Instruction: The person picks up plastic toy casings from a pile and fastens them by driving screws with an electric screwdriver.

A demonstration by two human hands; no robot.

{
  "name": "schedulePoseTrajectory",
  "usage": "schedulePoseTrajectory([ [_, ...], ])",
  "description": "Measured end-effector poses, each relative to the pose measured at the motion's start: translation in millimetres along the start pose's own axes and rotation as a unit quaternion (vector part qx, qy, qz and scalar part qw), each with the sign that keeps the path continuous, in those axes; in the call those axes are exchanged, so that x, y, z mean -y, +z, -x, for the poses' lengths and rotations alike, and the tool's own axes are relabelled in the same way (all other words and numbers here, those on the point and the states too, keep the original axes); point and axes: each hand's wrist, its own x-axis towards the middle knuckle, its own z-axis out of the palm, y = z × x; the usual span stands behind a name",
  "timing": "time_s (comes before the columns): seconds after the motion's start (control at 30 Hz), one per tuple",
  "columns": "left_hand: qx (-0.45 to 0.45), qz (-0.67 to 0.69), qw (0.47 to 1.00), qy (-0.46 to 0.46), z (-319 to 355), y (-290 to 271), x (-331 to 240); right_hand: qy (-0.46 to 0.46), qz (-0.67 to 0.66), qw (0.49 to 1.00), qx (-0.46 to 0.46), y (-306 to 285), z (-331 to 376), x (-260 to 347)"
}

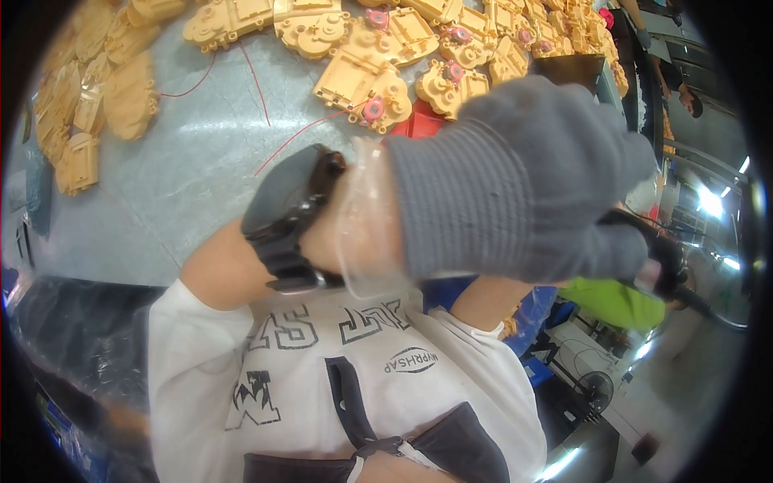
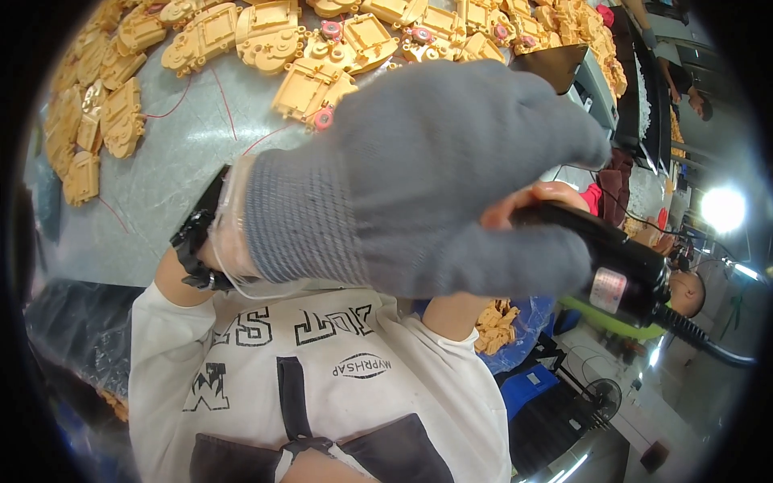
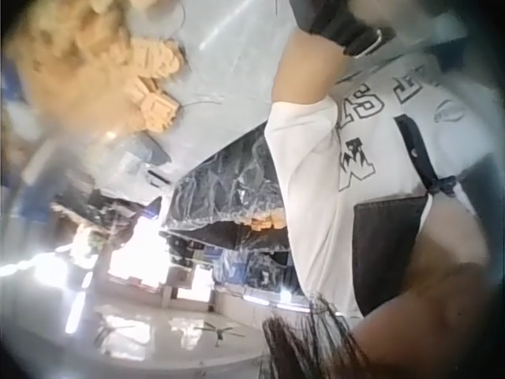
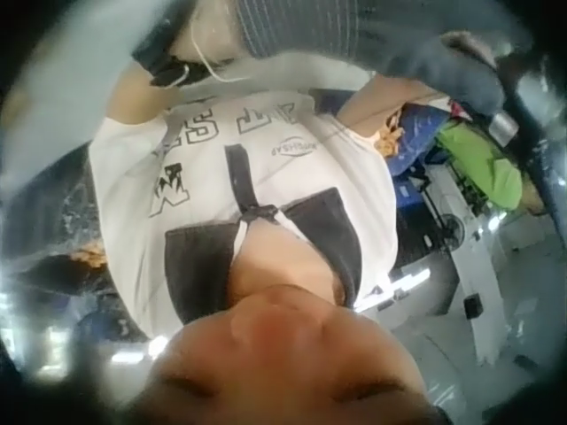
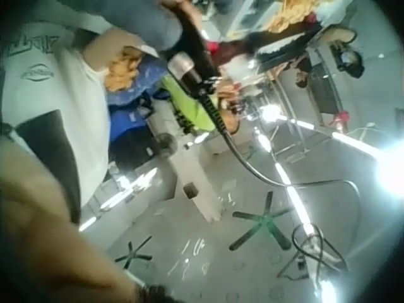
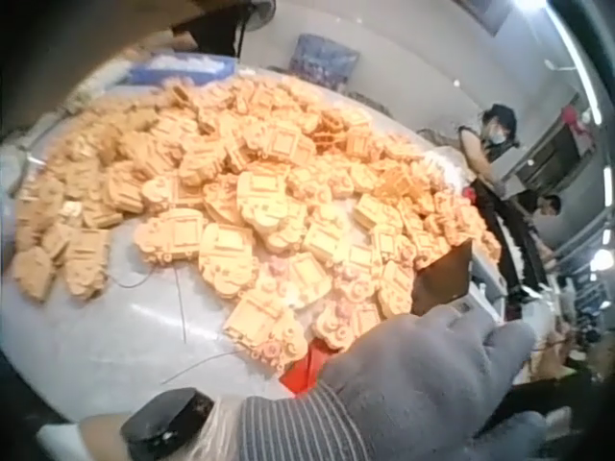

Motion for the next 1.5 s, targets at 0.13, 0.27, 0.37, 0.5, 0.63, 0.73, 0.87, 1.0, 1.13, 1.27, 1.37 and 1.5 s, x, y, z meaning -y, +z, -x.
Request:
schedulePoseTrajectory([
  [0.13,0.045,-0.012,0.997,0.059,-24.7,9.5,-32.6,-0.006,0.011,1.0,-0.025,-6.1,4.6,-3.0],
  [0.27,0.315,-0.026,0.947,0.05,-62.1,-21.2,-61.3,-0.008,0.025,0.999,-0.046,-8.7,7.3,-4.5],
  [0.37,0.318,-0.028,0.944,0.079,-63.4,-11.4,-60.2,-0.008,0.031,0.997,-0.07,-13.4,12.9,-9.6],
  [0.5,0.311,-0.014,0.948,0.072,-59.6,-3.1,-56.8,-0.002,0.041,0.993,-0.108,-23.4,25.6,-14.8],
  [0.63,0.296,-0.003,0.954,0.056,-54.0,0.9,-52.2,0.013,0.047,0.989,-0.14,-29.6,36.6,-21.5],
  [0.73,0.285,0.007,0.957,0.054,-54.4,1.8,-48.1,0.017,0.058,0.985,-0.163,-35.0,38.6,-23.6],
  [0.87,0.271,0.015,0.961,0.052,-52.5,-1.4,-46.1,0.02,0.069,0.979,-0.192,-37.8,40.2,-27.4],
  [1.0,0.263,0.028,0.964,0.041,-48.6,-11.0,-47.3,0.025,0.081,0.971,-0.222,-35.7,45.7,-30.5],
  [1.13,0.249,0.047,0.967,0.031,-43.3,-14.6,-45.7,0.029,0.096,0.963,-0.249,-34.6,48.0,-30.7],
  [1.27,0.24,0.071,0.968,0.021,-37.9,-17.0,-47.9,0.031,0.113,0.952,-0.283,-33.6,56.6,-29.7],
  [1.37,0.228,0.089,0.969,0.022,-32.4,-17.0,-46.9,0.028,0.132,0.944,-0.301,-37.8,55.2,-23.2],
  [1.5,0.213,0.112,0.97,0.032,-31.3,-23.0,-44.4,0.013,0.157,0.933,-0.324,-43.3,48.9,-8.6],
])
